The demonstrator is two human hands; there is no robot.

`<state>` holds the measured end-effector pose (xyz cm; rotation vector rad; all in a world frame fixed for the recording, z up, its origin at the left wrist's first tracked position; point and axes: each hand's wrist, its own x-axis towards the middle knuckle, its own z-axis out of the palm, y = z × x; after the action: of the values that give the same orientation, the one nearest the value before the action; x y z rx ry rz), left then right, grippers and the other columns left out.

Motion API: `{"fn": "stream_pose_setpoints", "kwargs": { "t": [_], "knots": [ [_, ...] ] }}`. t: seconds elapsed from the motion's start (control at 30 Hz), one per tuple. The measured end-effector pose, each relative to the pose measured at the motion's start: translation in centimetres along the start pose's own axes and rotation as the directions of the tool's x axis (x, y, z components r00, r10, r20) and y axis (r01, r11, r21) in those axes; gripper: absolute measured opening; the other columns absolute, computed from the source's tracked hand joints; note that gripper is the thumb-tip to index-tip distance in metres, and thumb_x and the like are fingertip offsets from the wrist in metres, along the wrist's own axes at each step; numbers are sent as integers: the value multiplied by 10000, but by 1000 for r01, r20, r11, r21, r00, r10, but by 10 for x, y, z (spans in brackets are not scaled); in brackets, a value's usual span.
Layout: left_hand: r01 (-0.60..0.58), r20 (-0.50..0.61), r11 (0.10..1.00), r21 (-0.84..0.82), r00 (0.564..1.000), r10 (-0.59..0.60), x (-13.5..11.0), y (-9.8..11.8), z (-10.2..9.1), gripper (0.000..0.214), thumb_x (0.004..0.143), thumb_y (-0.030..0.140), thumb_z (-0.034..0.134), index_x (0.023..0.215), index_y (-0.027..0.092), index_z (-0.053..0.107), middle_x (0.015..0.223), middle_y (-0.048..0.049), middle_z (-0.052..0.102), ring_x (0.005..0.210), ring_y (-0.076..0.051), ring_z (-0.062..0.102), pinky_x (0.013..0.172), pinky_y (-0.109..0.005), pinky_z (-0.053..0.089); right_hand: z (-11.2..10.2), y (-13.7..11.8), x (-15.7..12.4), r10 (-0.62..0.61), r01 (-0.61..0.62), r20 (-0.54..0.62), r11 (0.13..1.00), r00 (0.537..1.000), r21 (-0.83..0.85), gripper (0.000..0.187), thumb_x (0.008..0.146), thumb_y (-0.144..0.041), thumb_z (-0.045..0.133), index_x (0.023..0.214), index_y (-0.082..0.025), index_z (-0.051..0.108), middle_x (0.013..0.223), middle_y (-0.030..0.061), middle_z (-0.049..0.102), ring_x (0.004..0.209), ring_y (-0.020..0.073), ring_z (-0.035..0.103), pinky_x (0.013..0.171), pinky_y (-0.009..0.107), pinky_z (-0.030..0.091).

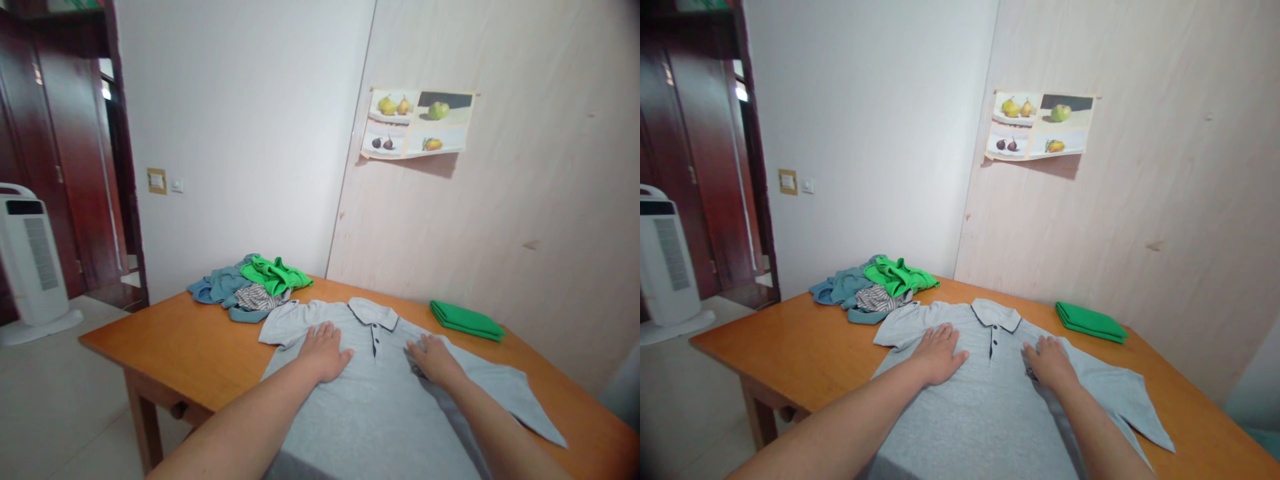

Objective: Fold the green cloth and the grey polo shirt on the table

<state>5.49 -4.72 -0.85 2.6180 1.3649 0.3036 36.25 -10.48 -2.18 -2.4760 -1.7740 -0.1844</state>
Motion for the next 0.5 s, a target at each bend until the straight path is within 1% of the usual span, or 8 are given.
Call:
{"fn": "stream_pose_setpoints", "kwargs": {
  "t": [0.07, 0.13, 0.17, 0.23, 0.33, 0.4, 0.43, 0.5],
  "knots": [
    [1, -1, 1000, -5, 1000, -1, -2, 0, -1, 813, 935, 665, 221, 1526, 120, 337, 1610, -166, 234, 1507, -302, 129, 1198, -549, 87, 6, -9, 5, -4, 4, -7, 1000, 1000, 1, 589, 973, -451, 303, 1401, -99, 505, 1511, 187, 435, 1461, 295, 282, 1180, 427, 212],
    [4, 5, 1000, -9, 1000, -4, -3, 0, -2, 807, 935, 664, 220, 1530, 130, 332, 1612, -161, 233, 1508, -301, 123, 1198, -551, 85, 14, -15, 7, 27, -27, -6, 1000, 1000, 1, 670, 980, -488, 256, 1420, -27, 462, 1506, 228, 425, 1445, 320, 312, 1165, 451, 250],
    [4, 9, 1000, -13, 1000, -4, -4, 0, -3, 806, 934, 665, 223, 1531, 134, 329, 1613, -159, 231, 1509, -301, 120, 1198, -551, 85, 19, -17, 7, 39, -39, -4, 999, 999, 3, 696, 979, -506, 241, 1427, -15, 449, 1505, 236, 423, 1438, 332, 323, 1152, 471, 272],
    [2, 18, 1000, -23, 1000, -1, -5, 0, -3, 810, 929, 670, 239, 1532, 137, 328, 1615, -158, 225, 1510, -303, 115, 1199, -549, 87, 25, -18, 6, 51, -51, -1, 999, 999, 9, 712, 972, -531, 238, 1440, -34, 441, 1513, 223, 418, 1437, 341, 324, 1136, 495, 294],
    [-9, 13, 999, -46, 1000, 9, -4, -2, -1, 795, 922, 668, 282, 1519, 147, 351, 1614, -153, 237, 1507, -302, 129, 1200, -547, 95, 30, -16, 4, 68, -68, -6, 998, 998, 20, 723, 965, -550, 234, 1466, -62, 421, 1533, 198, 402, 1453, 336, 294, 1142, 505, 283],
    [-10, 3, 997, -70, 1000, 10, -1, -5, -2, 763, 917, 656, 328, 1494, 161, 392, 1597, -149, 288, 1494, -298, 191, 1200, -528, 135, 30, -16, 3, 77, -76, -5, 997, 997, 26, 731, 962, -556, 229, 1474, -68, 413, 1538, 194, 396, 1456, 336, 288, 1146, 511, 275],
    [-2, -16, 997, -83, 1000, 1, 1, -7, -3, 731, 918, 639, 348, 1470, 166, 424, 1577, -145, 336, 1476, -290, 249, 1197, -497, 179, 29, -16, 3, 78, -78, -1, 997, 997, 28, 734, 962, -557, 225, 1476, -69, 411, 1539, 195, 393, 1457, 336, 286, 1147, 512, 273],
    [28, -82, 994, -107, 996, -37, 9, -14, -10, 641, 937, 577, 364, 1416, 166, 480, 1512, -135, 447, 1409, -259, 385, 1161, -399, 291, 28, -17, 3, 80, -80, 7, 996, 997, 29, 741, 959, -561, 221, 1479, -67, 407, 1540, 195, 390, 1459, 334, 281, 1149, 511, 270]
  ]
}}
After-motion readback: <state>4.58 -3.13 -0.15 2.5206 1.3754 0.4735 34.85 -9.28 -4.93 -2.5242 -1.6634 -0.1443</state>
